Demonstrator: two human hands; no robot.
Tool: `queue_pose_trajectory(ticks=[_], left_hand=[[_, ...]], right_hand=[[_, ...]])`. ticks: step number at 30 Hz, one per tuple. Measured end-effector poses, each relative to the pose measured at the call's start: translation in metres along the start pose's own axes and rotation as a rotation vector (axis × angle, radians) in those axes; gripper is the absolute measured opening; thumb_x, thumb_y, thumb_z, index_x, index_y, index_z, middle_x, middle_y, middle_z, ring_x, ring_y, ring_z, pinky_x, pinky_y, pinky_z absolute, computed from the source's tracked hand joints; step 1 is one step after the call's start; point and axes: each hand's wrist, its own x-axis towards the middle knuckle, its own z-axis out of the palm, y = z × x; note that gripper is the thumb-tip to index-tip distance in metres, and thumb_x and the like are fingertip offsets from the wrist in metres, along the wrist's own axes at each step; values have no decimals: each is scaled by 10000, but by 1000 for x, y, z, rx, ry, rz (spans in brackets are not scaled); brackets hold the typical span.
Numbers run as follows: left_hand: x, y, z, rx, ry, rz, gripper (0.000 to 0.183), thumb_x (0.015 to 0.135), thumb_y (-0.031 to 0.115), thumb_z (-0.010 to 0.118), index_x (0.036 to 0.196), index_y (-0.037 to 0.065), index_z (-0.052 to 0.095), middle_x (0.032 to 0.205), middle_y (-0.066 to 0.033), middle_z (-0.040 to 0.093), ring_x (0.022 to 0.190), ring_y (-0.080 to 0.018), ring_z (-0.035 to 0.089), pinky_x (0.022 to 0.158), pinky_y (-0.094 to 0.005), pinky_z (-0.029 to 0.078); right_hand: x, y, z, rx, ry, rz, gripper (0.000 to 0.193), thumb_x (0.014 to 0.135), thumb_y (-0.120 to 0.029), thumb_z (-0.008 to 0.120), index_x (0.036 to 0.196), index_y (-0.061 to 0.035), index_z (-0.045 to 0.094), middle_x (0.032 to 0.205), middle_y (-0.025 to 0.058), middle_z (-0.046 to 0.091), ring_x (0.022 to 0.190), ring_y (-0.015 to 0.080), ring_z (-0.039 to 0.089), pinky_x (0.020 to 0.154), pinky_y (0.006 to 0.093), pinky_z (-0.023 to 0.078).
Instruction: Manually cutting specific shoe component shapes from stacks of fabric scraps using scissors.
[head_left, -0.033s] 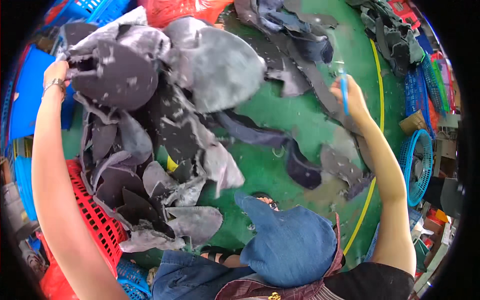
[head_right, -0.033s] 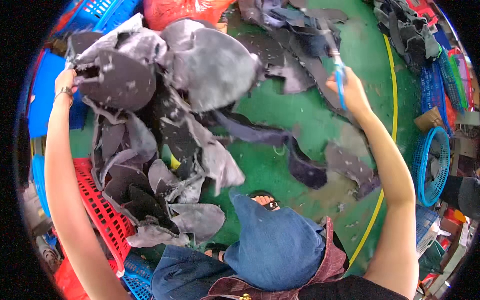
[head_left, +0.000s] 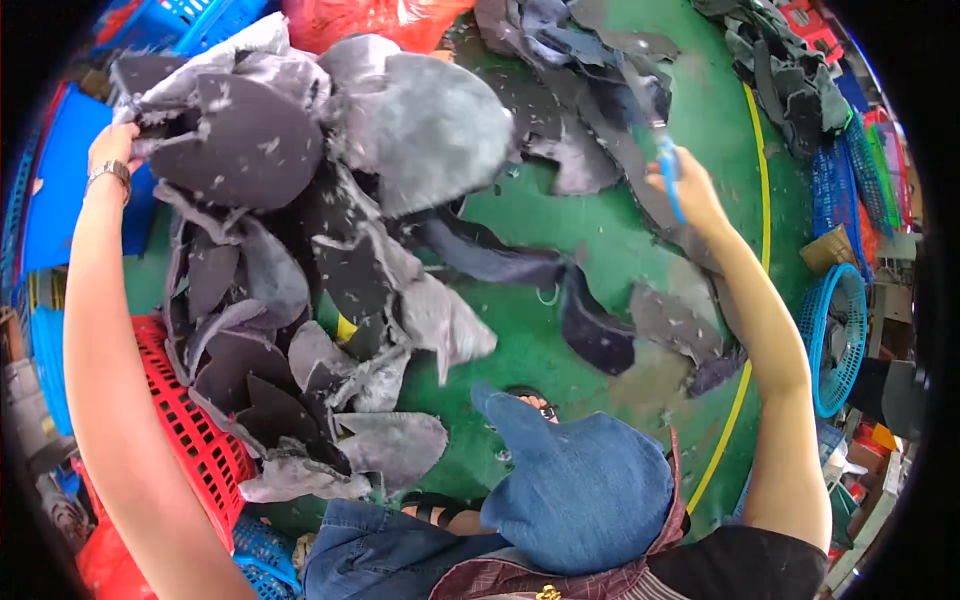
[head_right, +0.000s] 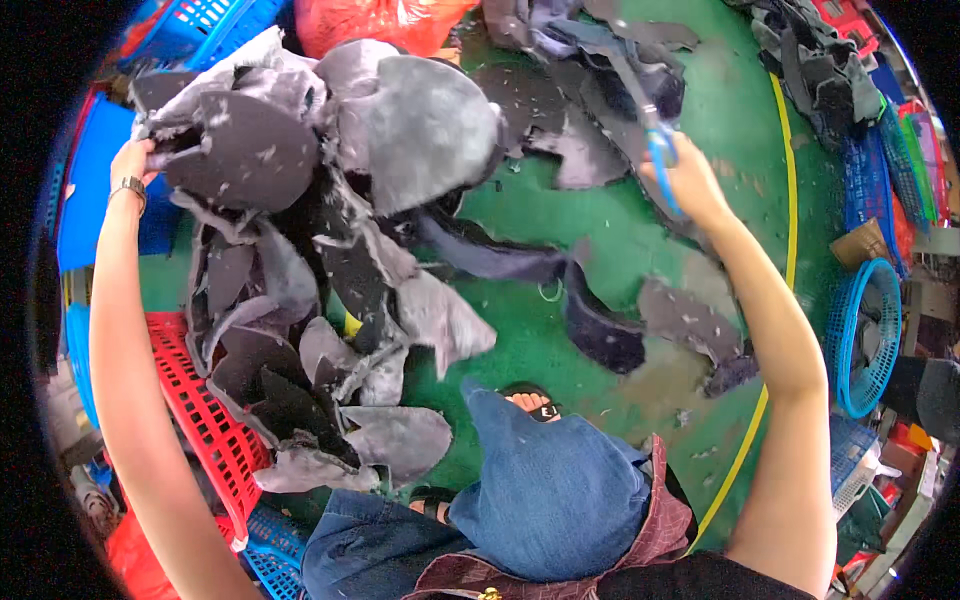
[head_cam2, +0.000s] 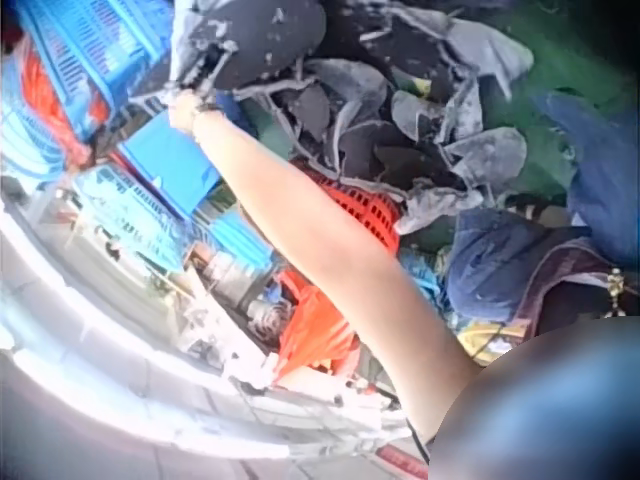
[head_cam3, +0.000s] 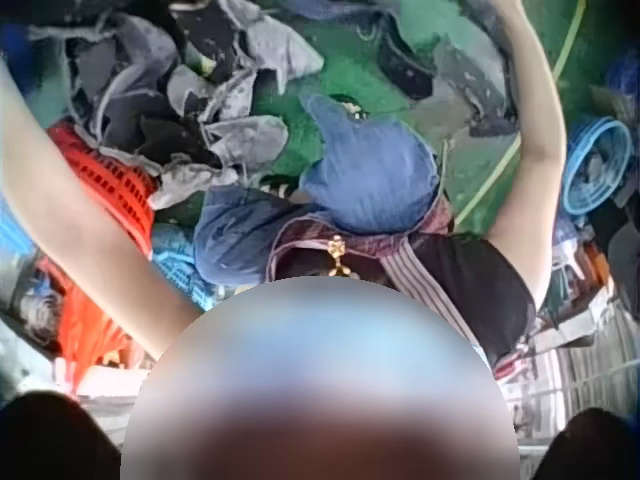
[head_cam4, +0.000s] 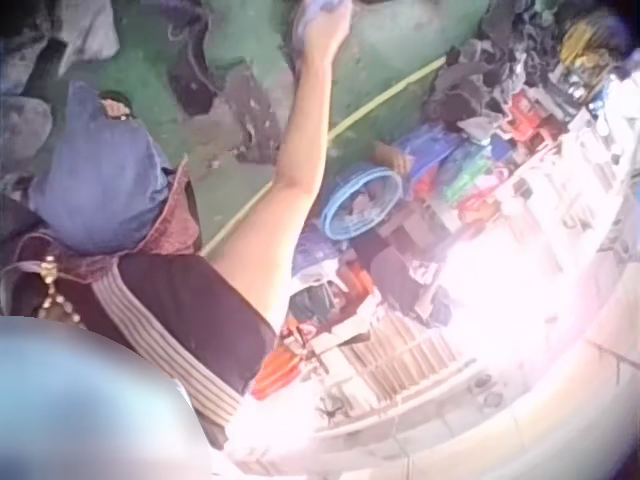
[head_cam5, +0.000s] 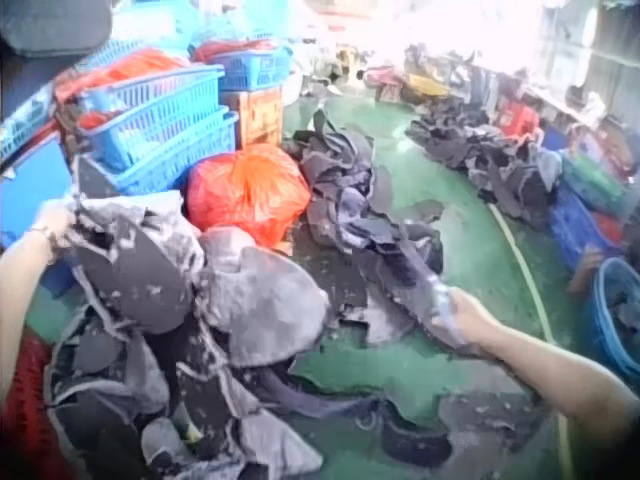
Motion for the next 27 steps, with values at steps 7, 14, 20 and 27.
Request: queue_pose_trajectory(ticks=[7,14,20,27], left_hand=[[-198,-39,100,308,-61,753,634,675,175,602,1213,-68,370,1205,-232,442,1133,-337,418,979,-379,302],[-381,-135,185,680,-731,20,855,672,258,630,1365,200,133,1188,-224,456,846,-380,575,719,-473,459],[-232,-235,103,797,-342,465,126,728,130,502,782,59,592,713,-160,601,664,-353,583,600,-463,461],[-61,-165,-123,1080,246,339,365,824,282,423,1124,117,548,1023,-175,580,898,-371,549,773,-434,430]], right_hand=[[12,-1,104,-157,-479,222,623,629,-462,699,1076,-66,522,1006,151,584,936,317,560,791,387,433],[-112,-2,153,-389,-409,265,713,614,-449,682,1152,-69,410,938,211,590,843,363,588,737,424,474],[-186,6,181,-199,-312,199,421,732,-307,566,1064,-75,450,801,213,599,728,395,582,651,472,465],[-179,34,121,-383,-119,145,252,765,-270,567,951,-117,492,754,165,591,671,360,589,573,466,451]])
